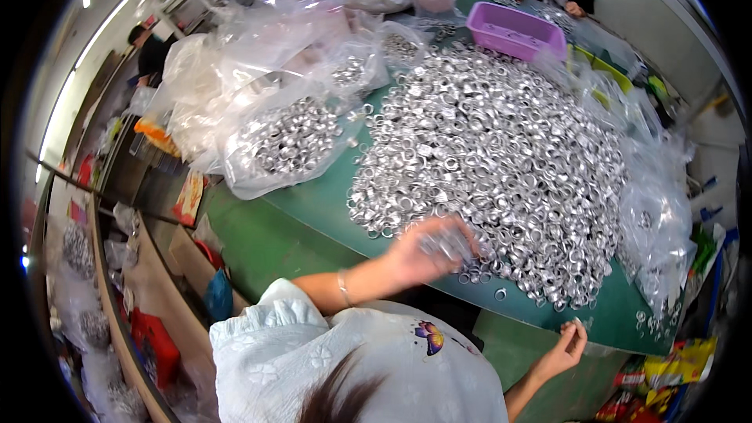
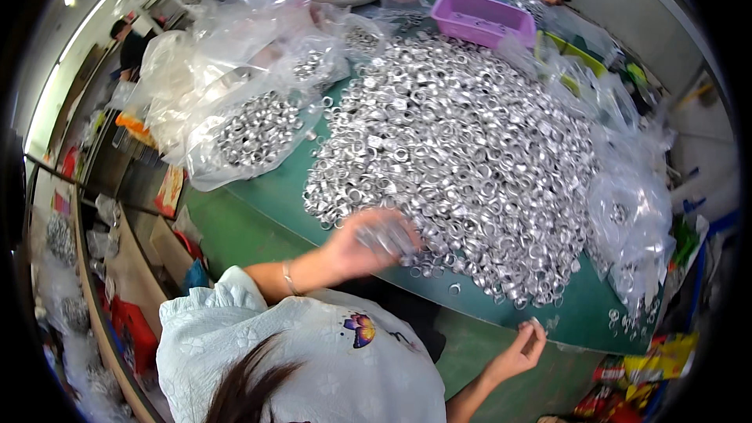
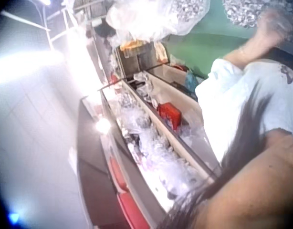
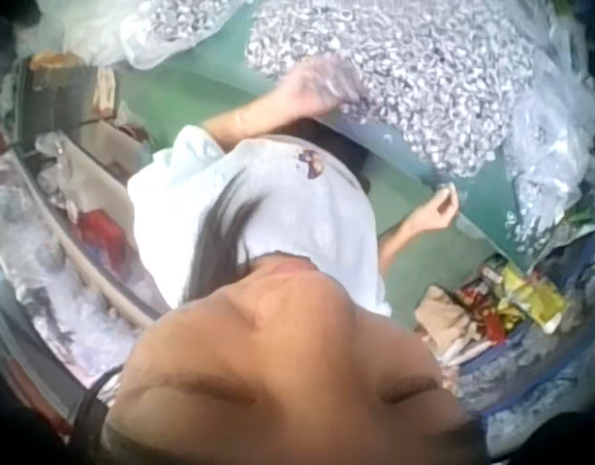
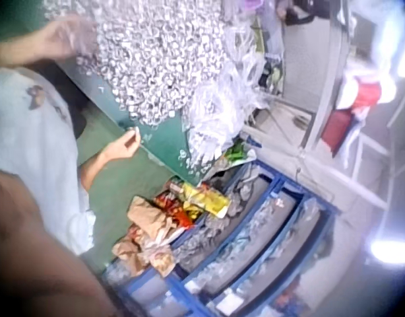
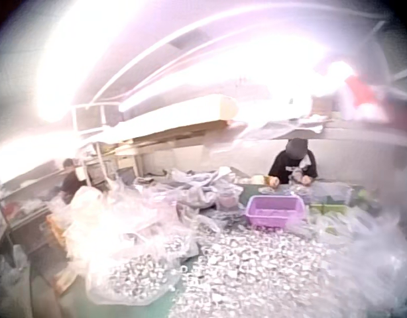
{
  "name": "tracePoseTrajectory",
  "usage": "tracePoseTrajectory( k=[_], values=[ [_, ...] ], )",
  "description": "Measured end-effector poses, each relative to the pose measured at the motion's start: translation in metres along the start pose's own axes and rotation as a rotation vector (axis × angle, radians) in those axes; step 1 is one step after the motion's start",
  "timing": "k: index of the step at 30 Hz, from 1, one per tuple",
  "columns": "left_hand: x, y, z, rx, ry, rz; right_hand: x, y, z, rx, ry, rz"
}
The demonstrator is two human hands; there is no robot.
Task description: The person sorts small metal rings and components from a large pile on a table into a plastic bag by hand.
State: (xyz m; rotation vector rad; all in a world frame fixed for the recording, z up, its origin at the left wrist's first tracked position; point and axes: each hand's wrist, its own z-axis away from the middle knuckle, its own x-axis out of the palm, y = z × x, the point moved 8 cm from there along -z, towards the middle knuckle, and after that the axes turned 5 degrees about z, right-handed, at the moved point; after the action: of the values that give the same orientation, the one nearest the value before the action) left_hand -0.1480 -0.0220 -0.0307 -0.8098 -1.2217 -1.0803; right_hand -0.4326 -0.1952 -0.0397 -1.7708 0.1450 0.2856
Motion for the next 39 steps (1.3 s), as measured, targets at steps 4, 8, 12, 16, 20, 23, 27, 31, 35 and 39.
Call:
tracePoseTrajectory(
  k=[4,8,12,16,20,23,27,31,35,39],
  values=[
    [0.01,0.19,0.059,0.826,0.065,-0.16,-0.01,0.008,-0.012,-0.018,0.036,-0.011],
    [-0.03,0.316,0.144,1.553,0.759,-0.328,-0.011,0.026,-0.023,0.015,-0.005,-0.005],
    [-0.05,0.358,0.166,1.825,1.276,-1.061,-0.012,0.032,-0.023,0.046,0.027,-0.01],
    [-0.059,0.395,0.187,1.697,1.653,-1.66,-0.017,0.019,-0.035,-0.079,-0.042,0.155],
    [-0.045,0.38,0.159,1.433,1.74,-1.923,-0.01,-0.009,-0.044,-0.377,-0.014,0.461],
    [-0.026,0.352,0.135,1.648,1.456,-2.213,0.019,-0.016,-0.044,-0.51,-0.041,0.762],
    [0.01,0.273,0.098,1.832,0.935,-2.129,0.016,-0.005,-0.047,-0.552,0.047,0.722],
    [0.051,0.149,0.043,1.691,0.486,-2.018,-0.01,0.042,-0.055,-0.19,0.177,0.177],
    [0.059,-0.009,-0.019,0.901,-0.251,-2.025,-0.001,0.055,-0.045,0.356,0.056,-0.722],
    [0.05,-0.123,-0.055,0.637,-0.626,-2.209,0.003,0.046,-0.03,0.389,-0.126,-0.624]
  ],
)
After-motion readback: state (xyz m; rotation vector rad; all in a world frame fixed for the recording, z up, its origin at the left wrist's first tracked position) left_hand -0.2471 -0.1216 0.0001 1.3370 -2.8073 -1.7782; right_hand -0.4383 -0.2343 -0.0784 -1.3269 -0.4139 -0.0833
